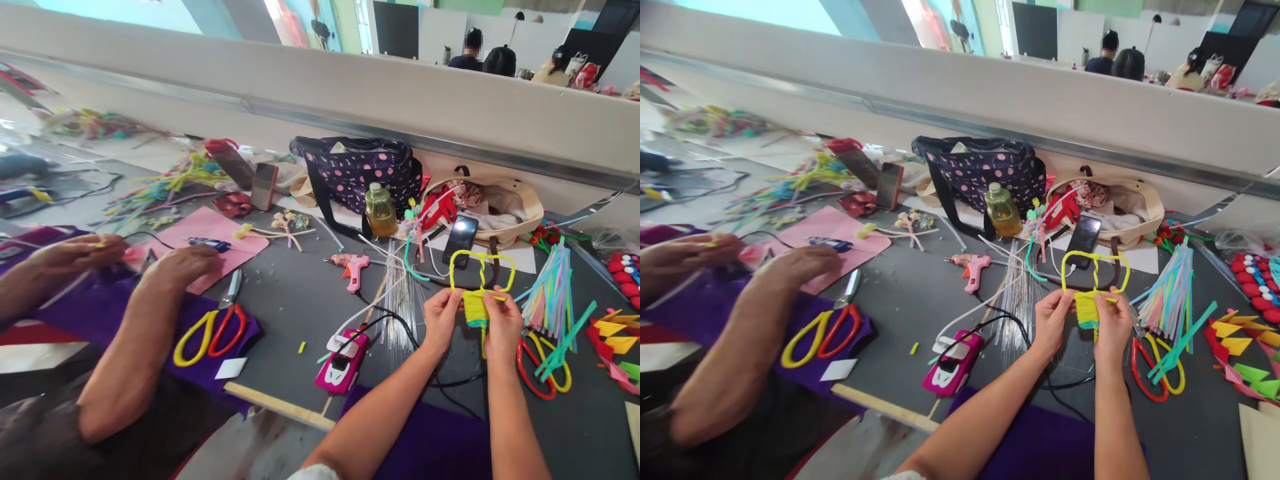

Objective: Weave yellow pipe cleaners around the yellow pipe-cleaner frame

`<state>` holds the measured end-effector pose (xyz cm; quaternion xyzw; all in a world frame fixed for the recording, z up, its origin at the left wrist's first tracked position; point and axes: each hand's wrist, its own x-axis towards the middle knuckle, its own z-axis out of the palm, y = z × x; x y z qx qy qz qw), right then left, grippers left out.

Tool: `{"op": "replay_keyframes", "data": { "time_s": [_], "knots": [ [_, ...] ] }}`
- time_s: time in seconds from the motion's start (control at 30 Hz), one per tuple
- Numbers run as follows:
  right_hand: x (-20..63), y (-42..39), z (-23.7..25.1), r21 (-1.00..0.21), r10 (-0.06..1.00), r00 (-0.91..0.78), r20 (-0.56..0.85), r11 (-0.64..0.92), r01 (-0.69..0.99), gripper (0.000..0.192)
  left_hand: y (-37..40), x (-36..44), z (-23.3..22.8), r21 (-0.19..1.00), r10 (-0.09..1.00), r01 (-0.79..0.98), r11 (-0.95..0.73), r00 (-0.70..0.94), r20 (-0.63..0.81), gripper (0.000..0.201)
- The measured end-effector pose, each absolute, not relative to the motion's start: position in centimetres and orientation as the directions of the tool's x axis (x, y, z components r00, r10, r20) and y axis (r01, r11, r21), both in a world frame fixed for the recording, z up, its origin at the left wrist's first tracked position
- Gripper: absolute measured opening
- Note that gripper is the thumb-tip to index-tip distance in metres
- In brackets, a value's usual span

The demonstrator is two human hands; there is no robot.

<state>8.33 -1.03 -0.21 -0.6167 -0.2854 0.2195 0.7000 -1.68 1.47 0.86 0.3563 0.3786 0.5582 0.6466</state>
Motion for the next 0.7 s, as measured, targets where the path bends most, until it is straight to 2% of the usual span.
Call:
{"op": "replay_keyframes", "data": {
  "time_s": [0.1,0.27,0.43,0.7],
  "knots": [
    [8.28,-0.98,-0.29,-0.982,0.665,0.746,0.034,0.162,-0.100,0.030,1.67,-1.65,0.70,0.852,0.984,-0.493,0.178,0.089,-0.154,0.033],
    [8.36,-1.24,-0.16,-0.988,0.607,0.785,0.124,0.149,0.041,0.029,1.93,-1.59,0.53,0.738,0.927,-0.562,0.374,0.246,-0.282,0.038],
    [8.36,-1.53,0.10,-0.984,0.605,0.777,0.178,0.108,0.141,0.030,1.78,-1.52,0.62,0.750,0.936,-0.565,0.344,0.266,-0.229,0.032],
    [7.83,-1.43,-0.01,-0.991,0.634,0.765,0.114,0.128,0.041,0.030,2.19,-1.85,0.49,0.710,0.935,-0.610,0.352,0.260,-0.241,0.032]
  ]
}}
